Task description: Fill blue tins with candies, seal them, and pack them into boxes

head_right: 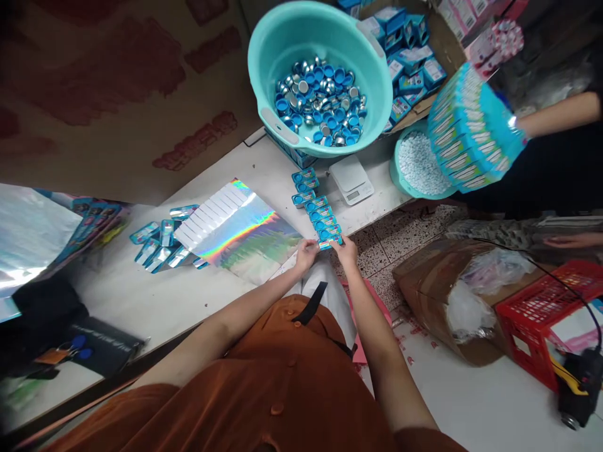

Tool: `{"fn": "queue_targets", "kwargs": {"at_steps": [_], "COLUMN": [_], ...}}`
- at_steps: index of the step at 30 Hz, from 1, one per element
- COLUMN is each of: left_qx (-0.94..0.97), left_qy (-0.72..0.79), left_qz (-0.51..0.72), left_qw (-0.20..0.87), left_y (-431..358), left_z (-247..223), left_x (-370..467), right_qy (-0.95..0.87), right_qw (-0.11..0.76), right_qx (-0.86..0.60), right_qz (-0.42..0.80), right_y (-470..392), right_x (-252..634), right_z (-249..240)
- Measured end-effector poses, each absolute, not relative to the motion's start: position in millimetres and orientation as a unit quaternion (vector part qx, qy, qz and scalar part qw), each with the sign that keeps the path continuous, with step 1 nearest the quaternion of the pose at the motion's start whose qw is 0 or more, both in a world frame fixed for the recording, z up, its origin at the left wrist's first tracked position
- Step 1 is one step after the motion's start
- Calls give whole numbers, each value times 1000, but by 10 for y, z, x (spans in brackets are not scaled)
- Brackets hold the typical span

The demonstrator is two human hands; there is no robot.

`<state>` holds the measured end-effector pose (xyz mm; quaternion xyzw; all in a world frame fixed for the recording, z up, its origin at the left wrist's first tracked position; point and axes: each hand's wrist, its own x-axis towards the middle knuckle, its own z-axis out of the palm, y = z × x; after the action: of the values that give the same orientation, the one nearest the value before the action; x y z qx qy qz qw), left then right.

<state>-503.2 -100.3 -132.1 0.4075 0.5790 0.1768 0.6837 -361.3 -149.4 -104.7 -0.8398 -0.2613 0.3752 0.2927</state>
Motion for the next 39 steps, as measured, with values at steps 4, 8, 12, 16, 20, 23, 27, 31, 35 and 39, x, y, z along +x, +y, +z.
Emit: {"fn": "queue_targets", "kwargs": {"at_steps": [4, 8, 12, 16, 20, 23, 27, 31, 35, 39], "left_qx": [469, 571, 737, 767, 796, 812, 766, 675, 603, 550], "left_qy": [599, 552, 425, 405, 362, 345, 456, 625, 725, 771], "left_qz": [150, 142, 122, 96, 81, 113, 163, 190, 208, 217], "left_qw": [631, 590, 511, 489, 479, 456, 423, 342, 259, 236], "left_y": [-939, -876, -917, -880, -770, -775, -991, -1260, -1331, -1256], "left_z": [-1288, -1081, -914, -904, -805, -612, -414, -493, -746, -964], "left_x": [-5007, -5163, -5278, -5238, -5383, -5820, -6714, -7539, -8058, -8385], "right_qy": [-279, -288, -303, -317, -295, -306, -450, -590, -623, -470], "right_qw": [285, 262, 252, 267, 289, 296, 295, 283, 265, 250], "right_qx": [-844, -855, -846, -836, -842, -854, -799, -681, -662, -751], "right_qz": [359, 342, 359, 359, 346, 297, 269, 330, 322, 391], "right_y": [-1480, -1438, -1419, -1458, -1539, -1534, -1255, -642, 167, 857], "right_x": [-3633, -3665, -3762, -3888, -3922, -3938, -4151, -4595, -5009, -5238], "right_z": [-964, -852, -814, -819, -712, -562, -436, -502, -731, -1001]}}
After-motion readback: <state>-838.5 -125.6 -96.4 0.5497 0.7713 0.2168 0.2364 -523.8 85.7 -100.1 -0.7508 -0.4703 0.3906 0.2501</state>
